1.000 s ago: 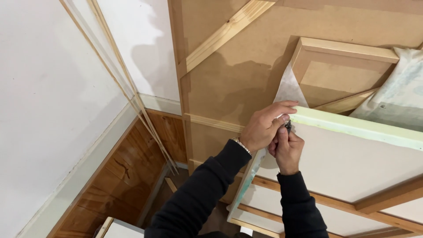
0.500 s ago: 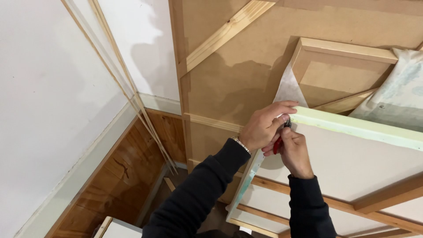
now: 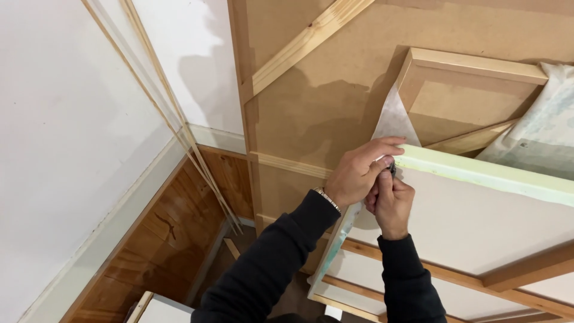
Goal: Remove protective foam corners and tape from a large canvas frame.
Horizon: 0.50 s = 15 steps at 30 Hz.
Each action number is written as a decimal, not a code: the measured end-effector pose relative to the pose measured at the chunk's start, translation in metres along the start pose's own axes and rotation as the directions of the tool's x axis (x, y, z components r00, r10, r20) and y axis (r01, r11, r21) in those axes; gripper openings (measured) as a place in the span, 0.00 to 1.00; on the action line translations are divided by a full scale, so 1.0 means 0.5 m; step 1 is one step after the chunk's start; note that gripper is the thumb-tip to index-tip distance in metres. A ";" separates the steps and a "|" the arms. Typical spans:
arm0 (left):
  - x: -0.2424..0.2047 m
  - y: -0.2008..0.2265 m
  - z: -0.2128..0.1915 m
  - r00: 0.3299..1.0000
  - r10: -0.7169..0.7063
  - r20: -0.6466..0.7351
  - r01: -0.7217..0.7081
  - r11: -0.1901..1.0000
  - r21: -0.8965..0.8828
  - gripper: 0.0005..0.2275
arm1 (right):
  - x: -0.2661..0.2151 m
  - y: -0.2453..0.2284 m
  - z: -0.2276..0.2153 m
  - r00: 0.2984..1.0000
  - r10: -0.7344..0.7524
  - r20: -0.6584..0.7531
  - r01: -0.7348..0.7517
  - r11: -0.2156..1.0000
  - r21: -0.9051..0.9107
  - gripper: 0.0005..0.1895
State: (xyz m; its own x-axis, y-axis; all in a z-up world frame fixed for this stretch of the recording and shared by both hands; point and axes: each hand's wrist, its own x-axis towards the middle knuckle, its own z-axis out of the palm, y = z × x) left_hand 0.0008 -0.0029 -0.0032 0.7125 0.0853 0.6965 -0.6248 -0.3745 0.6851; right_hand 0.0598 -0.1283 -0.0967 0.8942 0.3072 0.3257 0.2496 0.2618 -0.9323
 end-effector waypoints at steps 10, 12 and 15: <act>0.008 0.001 -0.011 0.999 0.005 0.053 -0.004 1.000 -0.029 0.08 | -0.066 -0.024 -0.006 0.988 -0.141 0.055 0.150 0.963 -0.225 0.23; 0.006 0.003 -0.010 0.999 0.013 0.037 -0.014 1.000 0.020 0.08 | -0.113 0.005 -0.035 0.987 0.026 0.157 0.037 0.923 -0.383 0.22; 0.012 0.027 -0.012 0.999 -0.033 0.035 0.031 0.998 0.047 0.08 | -0.240 0.136 -0.115 0.960 0.260 0.102 -0.146 0.779 -0.609 0.11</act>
State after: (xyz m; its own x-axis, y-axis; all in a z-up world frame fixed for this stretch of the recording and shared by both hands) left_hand -0.0050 -0.0018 0.0114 0.7433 0.0650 0.6658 -0.5867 -0.4146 0.6956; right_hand -0.0092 -0.1998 -0.2084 0.8856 0.4563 0.0866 0.2903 -0.3982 -0.8702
